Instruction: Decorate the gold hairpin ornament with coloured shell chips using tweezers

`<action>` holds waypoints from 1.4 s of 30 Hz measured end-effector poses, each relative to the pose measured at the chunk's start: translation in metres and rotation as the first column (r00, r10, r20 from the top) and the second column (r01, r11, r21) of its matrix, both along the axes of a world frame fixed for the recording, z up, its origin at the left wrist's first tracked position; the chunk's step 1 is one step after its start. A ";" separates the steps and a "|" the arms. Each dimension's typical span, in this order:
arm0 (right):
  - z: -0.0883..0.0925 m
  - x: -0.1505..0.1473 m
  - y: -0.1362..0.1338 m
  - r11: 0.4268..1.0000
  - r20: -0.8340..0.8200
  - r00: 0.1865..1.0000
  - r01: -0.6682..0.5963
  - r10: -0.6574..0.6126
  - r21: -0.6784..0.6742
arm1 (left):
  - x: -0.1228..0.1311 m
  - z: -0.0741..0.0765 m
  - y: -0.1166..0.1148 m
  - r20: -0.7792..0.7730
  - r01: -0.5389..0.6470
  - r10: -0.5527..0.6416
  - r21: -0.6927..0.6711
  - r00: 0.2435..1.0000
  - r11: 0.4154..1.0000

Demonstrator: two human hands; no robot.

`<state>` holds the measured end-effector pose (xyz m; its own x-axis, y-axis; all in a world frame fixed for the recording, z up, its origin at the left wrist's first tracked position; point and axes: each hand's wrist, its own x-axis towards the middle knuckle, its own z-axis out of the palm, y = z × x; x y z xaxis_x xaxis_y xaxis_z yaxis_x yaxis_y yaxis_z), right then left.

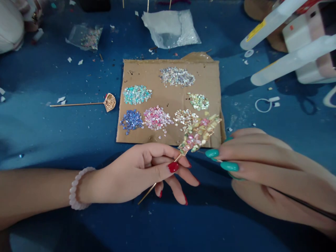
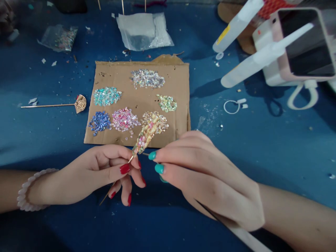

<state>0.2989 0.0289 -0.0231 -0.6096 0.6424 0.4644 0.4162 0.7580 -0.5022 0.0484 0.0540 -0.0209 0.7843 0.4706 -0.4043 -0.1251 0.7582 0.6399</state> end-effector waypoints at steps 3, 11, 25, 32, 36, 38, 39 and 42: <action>0.001 -0.003 0.001 1.000 0.010 1.000 -0.020 0.020 0.010 | 0.000 0.000 0.000 0.007 -0.004 0.004 -0.012 1.000 1.000; 0.004 -0.008 0.004 0.997 0.003 0.999 0.052 -0.052 0.065 | 0.001 0.000 -0.001 0.003 -0.003 0.003 -0.018 1.000 1.000; 0.001 -0.006 0.005 0.995 0.012 1.000 -0.003 0.001 0.104 | 0.000 -0.001 0.000 0.007 0.008 -0.008 -0.016 1.000 1.000; -0.001 0.002 0.006 0.996 0.048 0.998 -0.046 0.043 0.078 | 0.000 0.001 0.000 0.006 0.011 -0.011 -0.036 1.000 0.999; -0.002 -0.001 0.006 0.995 0.022 0.999 -0.037 0.035 0.098 | 0.001 0.001 0.000 0.005 0.014 -0.013 -0.029 1.000 0.999; -0.001 -0.003 0.005 0.996 0.004 1.000 -0.020 0.019 0.087 | 0.001 0.000 0.001 0.002 0.009 -0.009 -0.030 1.000 1.000; -0.001 -0.004 0.005 0.997 0.001 1.000 -0.013 0.013 0.074 | 0.001 0.000 0.001 0.002 0.008 -0.008 -0.031 1.000 0.999; 0.002 -0.005 0.003 0.999 0.019 1.000 0.004 -0.005 0.036 | 0.001 -0.001 0.001 -0.002 0.011 -0.011 -0.031 1.000 0.999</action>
